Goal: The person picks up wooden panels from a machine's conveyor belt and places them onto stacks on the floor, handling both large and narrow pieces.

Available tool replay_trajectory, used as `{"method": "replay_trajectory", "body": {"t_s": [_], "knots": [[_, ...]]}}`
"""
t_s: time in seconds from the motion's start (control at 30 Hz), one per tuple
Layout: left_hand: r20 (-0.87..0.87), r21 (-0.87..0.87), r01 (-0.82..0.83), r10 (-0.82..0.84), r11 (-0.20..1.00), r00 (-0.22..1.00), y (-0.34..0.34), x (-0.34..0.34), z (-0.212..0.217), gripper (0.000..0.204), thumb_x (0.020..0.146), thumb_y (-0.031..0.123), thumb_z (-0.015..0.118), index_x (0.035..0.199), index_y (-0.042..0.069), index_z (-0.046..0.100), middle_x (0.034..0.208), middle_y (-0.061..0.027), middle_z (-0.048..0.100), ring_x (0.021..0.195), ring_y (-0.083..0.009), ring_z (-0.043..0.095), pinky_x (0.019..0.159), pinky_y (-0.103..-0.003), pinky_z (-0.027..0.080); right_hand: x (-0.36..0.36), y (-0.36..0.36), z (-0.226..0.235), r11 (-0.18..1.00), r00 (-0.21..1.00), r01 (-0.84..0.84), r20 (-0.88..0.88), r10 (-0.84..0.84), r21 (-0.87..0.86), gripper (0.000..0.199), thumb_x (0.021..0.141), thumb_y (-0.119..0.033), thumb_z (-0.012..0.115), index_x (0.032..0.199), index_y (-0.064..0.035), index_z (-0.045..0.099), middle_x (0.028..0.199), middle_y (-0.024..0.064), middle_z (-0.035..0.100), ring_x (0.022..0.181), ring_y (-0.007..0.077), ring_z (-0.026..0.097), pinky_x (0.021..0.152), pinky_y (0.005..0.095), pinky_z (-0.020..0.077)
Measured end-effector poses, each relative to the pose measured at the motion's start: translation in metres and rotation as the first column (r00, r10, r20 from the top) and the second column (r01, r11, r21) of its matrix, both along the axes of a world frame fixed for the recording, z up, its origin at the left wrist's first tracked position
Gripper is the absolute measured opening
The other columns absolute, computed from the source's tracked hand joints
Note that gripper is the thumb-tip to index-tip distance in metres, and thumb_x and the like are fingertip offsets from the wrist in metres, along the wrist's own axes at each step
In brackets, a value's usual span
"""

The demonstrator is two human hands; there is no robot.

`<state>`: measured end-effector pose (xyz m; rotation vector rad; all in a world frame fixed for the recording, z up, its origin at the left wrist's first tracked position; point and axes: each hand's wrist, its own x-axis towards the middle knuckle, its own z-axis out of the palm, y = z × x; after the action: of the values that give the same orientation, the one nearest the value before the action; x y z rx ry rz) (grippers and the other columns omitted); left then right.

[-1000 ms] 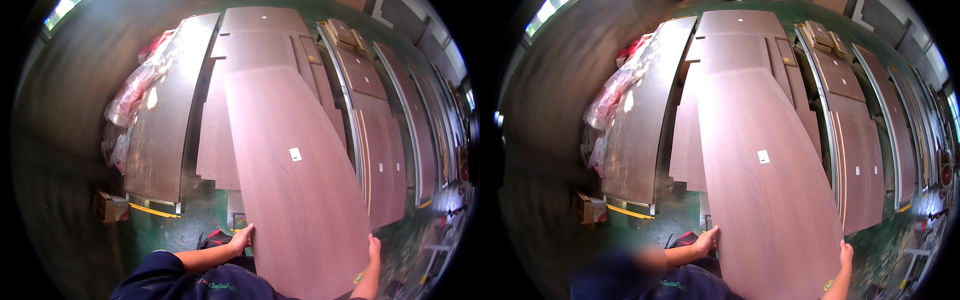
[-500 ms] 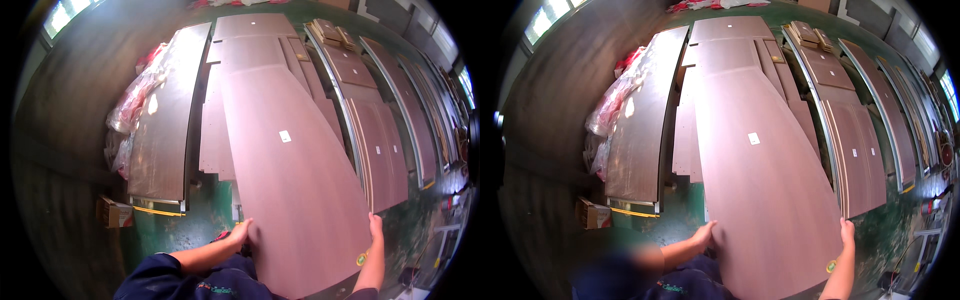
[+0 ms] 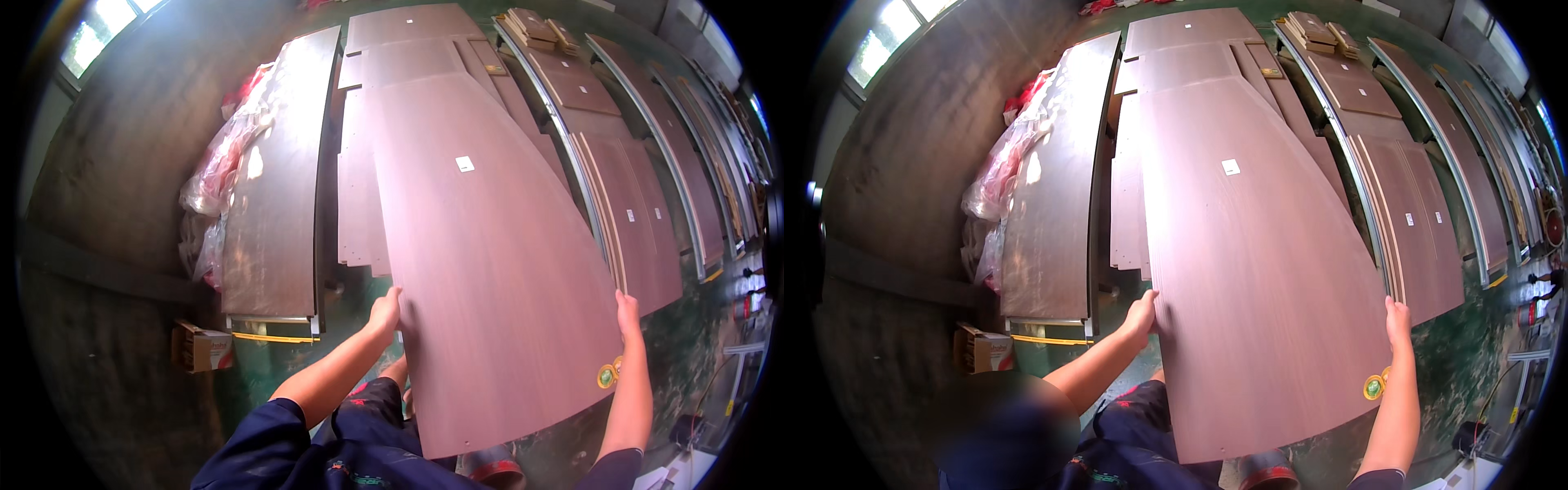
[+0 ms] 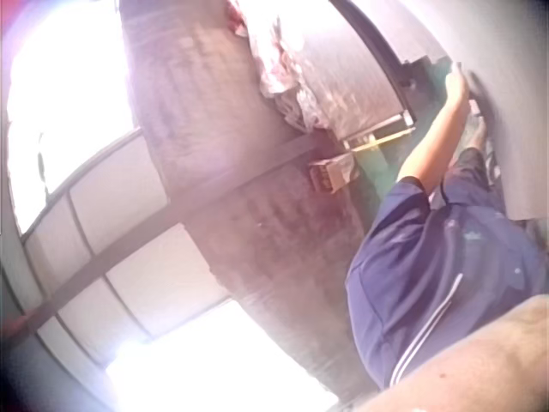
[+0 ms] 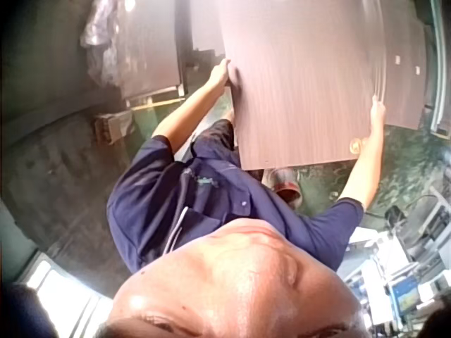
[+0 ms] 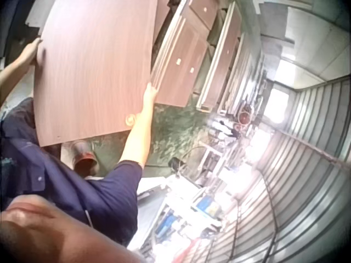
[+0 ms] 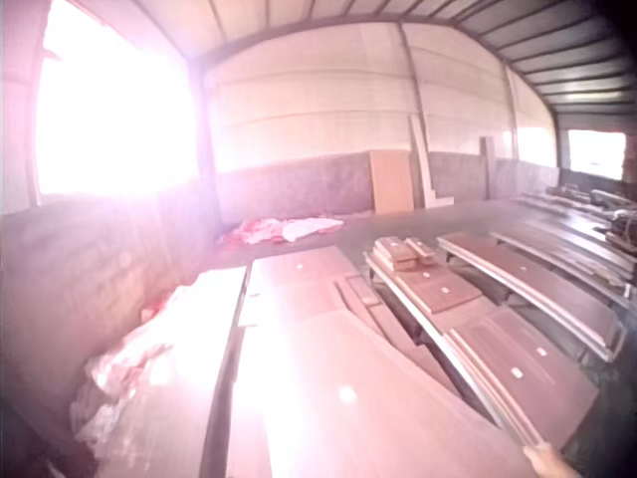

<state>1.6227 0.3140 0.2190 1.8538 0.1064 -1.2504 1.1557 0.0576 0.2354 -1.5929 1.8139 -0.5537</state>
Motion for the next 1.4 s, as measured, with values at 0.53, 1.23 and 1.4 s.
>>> {"method": "replay_trajectory", "body": {"t_s": [0.53,1.23,1.4], "knots": [[0.359,0.297,0.086,-0.195,0.951,0.913,-0.080,0.164,-0.039,0.063,0.082,0.047,0.044,0.112,-0.008,0.055,0.102,-0.0244,0.060,0.098,-0.0345,0.058,0.084,-0.040,0.043,0.173,-0.022,-0.036,0.980,0.987,0.162,-0.037,-0.158,0.113,0.044,0.081,-0.037,0.057,0.064,0.0019,0.046,0.064,0.0102,0.048,0.064,0.0202,0.045,0.062,0.0375,0.0377],[0.114,0.580,0.583,-0.764,0.570,0.635,-0.006,0.128,-0.142,0.074,0.080,0.048,0.055,0.132,0.001,0.032,0.133,-0.0234,0.036,0.122,-0.0370,0.039,0.097,-0.045,0.037,0.255,0.106,-0.135,0.879,0.833,-0.125,-0.433,0.345,0.460,0.033,0.074,-0.029,0.059,0.098,-0.0060,0.058,0.102,0.0175,0.058,0.100,0.0347,0.053,0.086,0.0432,0.0428],[0.318,0.560,0.481,-0.711,0.675,0.627,-0.028,0.148,-0.152,0.075,0.082,0.048,0.054,0.133,0.000,0.028,0.133,-0.0263,0.032,0.121,-0.0411,0.038,0.095,-0.048,0.039,0.203,0.175,-0.106,0.817,0.845,0.012,-0.443,0.300,0.576,0.038,0.073,-0.030,0.060,0.103,-0.0059,0.058,0.107,0.0176,0.057,0.103,0.0336,0.052,0.088,0.0409,0.0427]]}}
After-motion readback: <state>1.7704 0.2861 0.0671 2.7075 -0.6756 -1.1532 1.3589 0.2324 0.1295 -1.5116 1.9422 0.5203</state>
